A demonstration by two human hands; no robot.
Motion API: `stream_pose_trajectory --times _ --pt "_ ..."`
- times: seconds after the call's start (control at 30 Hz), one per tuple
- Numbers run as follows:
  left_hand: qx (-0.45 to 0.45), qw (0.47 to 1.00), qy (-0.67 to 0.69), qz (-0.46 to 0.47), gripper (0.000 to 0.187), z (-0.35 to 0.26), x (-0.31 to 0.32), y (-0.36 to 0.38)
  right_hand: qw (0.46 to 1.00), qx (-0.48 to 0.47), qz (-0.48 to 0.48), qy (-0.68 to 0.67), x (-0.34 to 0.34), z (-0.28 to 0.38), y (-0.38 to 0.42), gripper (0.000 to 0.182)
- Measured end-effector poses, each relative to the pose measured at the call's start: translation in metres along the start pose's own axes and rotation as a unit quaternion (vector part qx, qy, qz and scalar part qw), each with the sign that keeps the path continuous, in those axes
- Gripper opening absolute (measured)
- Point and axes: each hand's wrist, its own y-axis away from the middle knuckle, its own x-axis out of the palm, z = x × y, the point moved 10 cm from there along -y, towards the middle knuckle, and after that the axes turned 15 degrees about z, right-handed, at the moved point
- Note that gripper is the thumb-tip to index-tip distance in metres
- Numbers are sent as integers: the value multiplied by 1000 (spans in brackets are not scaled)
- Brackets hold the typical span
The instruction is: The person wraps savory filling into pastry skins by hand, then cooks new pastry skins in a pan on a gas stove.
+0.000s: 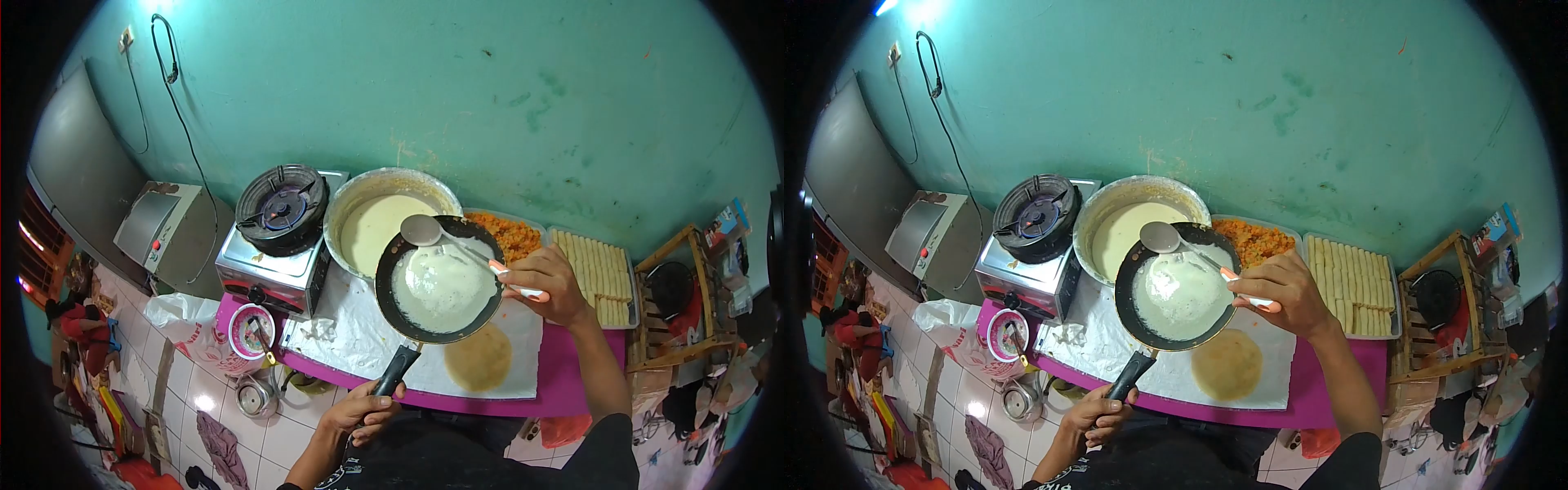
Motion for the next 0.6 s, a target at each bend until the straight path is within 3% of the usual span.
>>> stream_pose_trajectory --times 0.13,0.23,0.3,0.37,0.47,0.5,0.57,0.6 --pt "15 999 40 9 27 1 -1 5 999 -9 -48 14 -12 0 -2 37" --pt "57 986 147 49 24 1 11 15 995 10 -101 -5 -32 -3 3 30" --pt "136 906 339 213 29 -14 44 21 983 50 -167 -59 -49 -21 13 23" --pt "166 880 352 271 31 -43 69 3 977 82 -176 -88 -39 -38 6 21" --pt "182 883 363 237 31 -82 111 -18 945 111 -278 -129 -45 -62 -6 25" --pt "178 880 379 226 29 -88 117 -22 945 106 -282 -125 -46 -64 -11 25" --pt "214 886 358 203 32 -96 125 -29 912 186 -276 -239 -26 -81 -6 24" --pt "209 902 338 170 32 -96 128 -29 932 167 -260 -189 -27 -74 -8 23"
